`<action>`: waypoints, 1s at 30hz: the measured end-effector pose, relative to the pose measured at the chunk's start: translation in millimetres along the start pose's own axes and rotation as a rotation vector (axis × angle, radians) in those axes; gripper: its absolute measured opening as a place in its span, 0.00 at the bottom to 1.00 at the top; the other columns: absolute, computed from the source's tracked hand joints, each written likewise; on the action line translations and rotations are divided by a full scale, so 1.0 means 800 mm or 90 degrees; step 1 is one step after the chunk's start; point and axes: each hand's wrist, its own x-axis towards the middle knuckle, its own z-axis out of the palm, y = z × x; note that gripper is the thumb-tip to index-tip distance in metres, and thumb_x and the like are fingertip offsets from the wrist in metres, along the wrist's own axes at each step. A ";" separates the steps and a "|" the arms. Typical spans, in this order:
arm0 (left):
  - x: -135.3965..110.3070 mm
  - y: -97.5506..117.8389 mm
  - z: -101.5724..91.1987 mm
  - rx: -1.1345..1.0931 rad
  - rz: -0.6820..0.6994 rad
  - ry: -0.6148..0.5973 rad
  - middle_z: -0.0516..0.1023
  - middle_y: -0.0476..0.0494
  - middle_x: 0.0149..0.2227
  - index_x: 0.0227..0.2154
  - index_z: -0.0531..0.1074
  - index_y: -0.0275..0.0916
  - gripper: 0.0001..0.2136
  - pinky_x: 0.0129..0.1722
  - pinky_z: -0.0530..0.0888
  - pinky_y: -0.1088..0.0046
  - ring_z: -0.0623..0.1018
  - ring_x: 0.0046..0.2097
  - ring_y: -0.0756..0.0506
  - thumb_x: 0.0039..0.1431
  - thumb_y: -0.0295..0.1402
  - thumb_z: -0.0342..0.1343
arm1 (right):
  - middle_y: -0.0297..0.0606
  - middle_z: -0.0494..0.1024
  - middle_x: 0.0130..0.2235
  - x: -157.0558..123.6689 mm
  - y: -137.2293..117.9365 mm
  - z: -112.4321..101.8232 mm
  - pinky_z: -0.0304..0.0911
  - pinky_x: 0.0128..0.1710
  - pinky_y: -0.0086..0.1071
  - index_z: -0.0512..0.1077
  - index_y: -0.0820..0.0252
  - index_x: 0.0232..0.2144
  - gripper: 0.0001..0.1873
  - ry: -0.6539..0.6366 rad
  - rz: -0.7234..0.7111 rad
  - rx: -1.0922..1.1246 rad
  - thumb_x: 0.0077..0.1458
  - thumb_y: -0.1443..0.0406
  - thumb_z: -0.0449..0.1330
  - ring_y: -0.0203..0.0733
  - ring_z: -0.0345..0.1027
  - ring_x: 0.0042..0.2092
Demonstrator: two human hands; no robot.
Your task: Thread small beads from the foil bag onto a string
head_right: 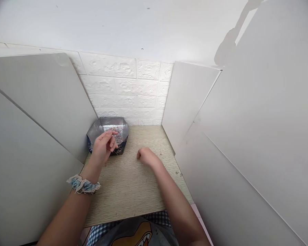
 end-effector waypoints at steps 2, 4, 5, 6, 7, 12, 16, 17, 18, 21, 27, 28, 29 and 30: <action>0.001 0.004 0.000 -0.034 0.036 0.027 0.56 0.56 0.13 0.29 0.68 0.36 0.10 0.21 0.66 0.79 0.57 0.14 0.57 0.51 0.38 0.51 | 0.37 0.72 0.33 0.011 0.000 -0.021 0.57 0.28 0.22 0.70 0.63 0.27 0.12 0.029 0.002 0.024 0.44 0.77 0.50 0.32 0.63 0.30; 0.002 0.009 0.005 -0.041 0.063 0.031 0.57 0.55 0.14 0.29 0.69 0.36 0.10 0.20 0.66 0.78 0.59 0.15 0.56 0.51 0.39 0.51 | 0.38 0.71 0.34 0.024 -0.006 -0.058 0.58 0.30 0.23 0.69 0.63 0.32 0.13 0.097 0.003 0.040 0.47 0.76 0.47 0.32 0.64 0.32; 0.002 0.012 0.009 -0.036 0.079 0.027 0.59 0.54 0.15 0.29 0.70 0.36 0.10 0.21 0.67 0.78 0.62 0.16 0.56 0.50 0.39 0.52 | 0.37 0.71 0.33 0.030 -0.012 -0.083 0.59 0.32 0.24 0.68 0.63 0.33 0.13 0.155 -0.003 0.046 0.48 0.75 0.46 0.32 0.64 0.32; 0.003 0.017 0.015 -0.026 0.101 0.023 0.62 0.52 0.16 0.29 0.70 0.36 0.11 0.23 0.68 0.78 0.65 0.19 0.54 0.50 0.39 0.52 | 0.37 0.71 0.31 0.035 -0.021 -0.109 0.59 0.33 0.26 0.69 0.63 0.32 0.12 0.270 -0.036 0.069 0.49 0.74 0.46 0.33 0.64 0.32; 0.004 0.022 0.022 -0.013 0.131 0.022 0.66 0.50 0.20 0.29 0.71 0.36 0.11 0.26 0.69 0.77 0.69 0.23 0.53 0.50 0.39 0.53 | 0.36 0.70 0.31 0.040 -0.031 -0.137 0.60 0.35 0.28 0.68 0.64 0.31 0.12 0.378 -0.074 0.084 0.49 0.73 0.46 0.34 0.64 0.33; 0.015 0.053 0.055 0.059 0.284 0.032 0.70 0.44 0.42 0.30 0.73 0.39 0.11 0.40 0.68 0.74 0.68 0.45 0.47 0.51 0.40 0.52 | 0.37 0.66 0.35 0.056 -0.074 -0.240 0.57 0.43 0.35 0.66 0.64 0.32 0.13 0.710 -0.259 0.092 0.54 0.71 0.42 0.35 0.63 0.40; 0.028 0.064 0.065 0.097 0.305 0.052 0.67 0.46 0.47 0.33 0.73 0.41 0.13 0.39 0.67 0.74 0.66 0.49 0.46 0.52 0.43 0.49 | 0.42 0.63 0.41 0.061 -0.064 -0.234 0.54 0.47 0.31 0.64 0.66 0.37 0.14 0.808 -0.191 0.024 0.56 0.72 0.39 0.35 0.59 0.45; 0.030 0.063 0.065 0.101 0.301 0.054 0.67 0.46 0.47 0.33 0.73 0.42 0.13 0.38 0.67 0.75 0.66 0.49 0.46 0.52 0.43 0.49 | 0.43 0.62 0.44 0.061 -0.055 -0.222 0.52 0.49 0.31 0.63 0.66 0.39 0.15 0.750 -0.140 -0.016 0.56 0.73 0.39 0.36 0.57 0.48; 0.032 0.061 0.064 0.107 0.295 0.052 0.67 0.46 0.47 0.33 0.73 0.41 0.13 0.37 0.67 0.75 0.66 0.48 0.46 0.52 0.43 0.49 | 0.44 0.62 0.45 0.059 -0.045 -0.206 0.52 0.49 0.31 0.63 0.67 0.41 0.16 0.657 -0.080 -0.058 0.56 0.74 0.38 0.36 0.56 0.49; 0.037 0.049 0.058 0.142 0.250 0.047 0.71 0.45 0.41 0.33 0.73 0.40 0.14 0.35 0.66 0.76 0.68 0.44 0.48 0.50 0.43 0.51 | 0.44 0.65 0.46 0.051 -0.018 -0.157 0.55 0.46 0.31 0.65 0.65 0.43 0.20 0.240 0.082 -0.149 0.49 0.79 0.46 0.40 0.60 0.48; 0.027 0.024 0.046 0.100 0.118 0.072 0.67 0.49 0.21 0.29 0.72 0.36 0.13 0.29 0.65 0.78 0.68 0.27 0.53 0.49 0.41 0.53 | 0.46 0.70 0.42 0.050 -0.030 -0.095 0.58 0.43 0.34 0.69 0.63 0.39 0.13 0.190 0.061 -0.154 0.55 0.67 0.46 0.44 0.63 0.45; 0.021 0.020 0.046 0.089 0.096 0.051 0.63 0.52 0.16 0.28 0.72 0.35 0.13 0.28 0.65 0.77 0.66 0.23 0.54 0.49 0.41 0.52 | 0.46 0.71 0.40 0.055 -0.038 -0.087 0.59 0.42 0.34 0.69 0.62 0.37 0.16 0.187 0.051 -0.146 0.57 0.61 0.45 0.44 0.64 0.43; 0.015 0.016 0.047 0.090 0.074 0.024 0.58 0.54 0.14 0.28 0.71 0.35 0.13 0.26 0.65 0.77 0.63 0.19 0.54 0.49 0.41 0.52 | 0.45 0.72 0.38 0.061 -0.046 -0.078 0.60 0.40 0.33 0.70 0.62 0.36 0.20 0.183 0.041 -0.131 0.57 0.56 0.43 0.43 0.65 0.42; 0.008 0.011 0.048 0.105 0.053 -0.007 0.55 0.56 0.12 0.28 0.71 0.35 0.13 0.25 0.64 0.76 0.61 0.17 0.55 0.50 0.41 0.51 | 0.46 0.72 0.35 0.065 -0.053 -0.067 0.60 0.39 0.33 0.71 0.63 0.34 0.24 0.178 0.028 -0.101 0.55 0.52 0.44 0.43 0.66 0.40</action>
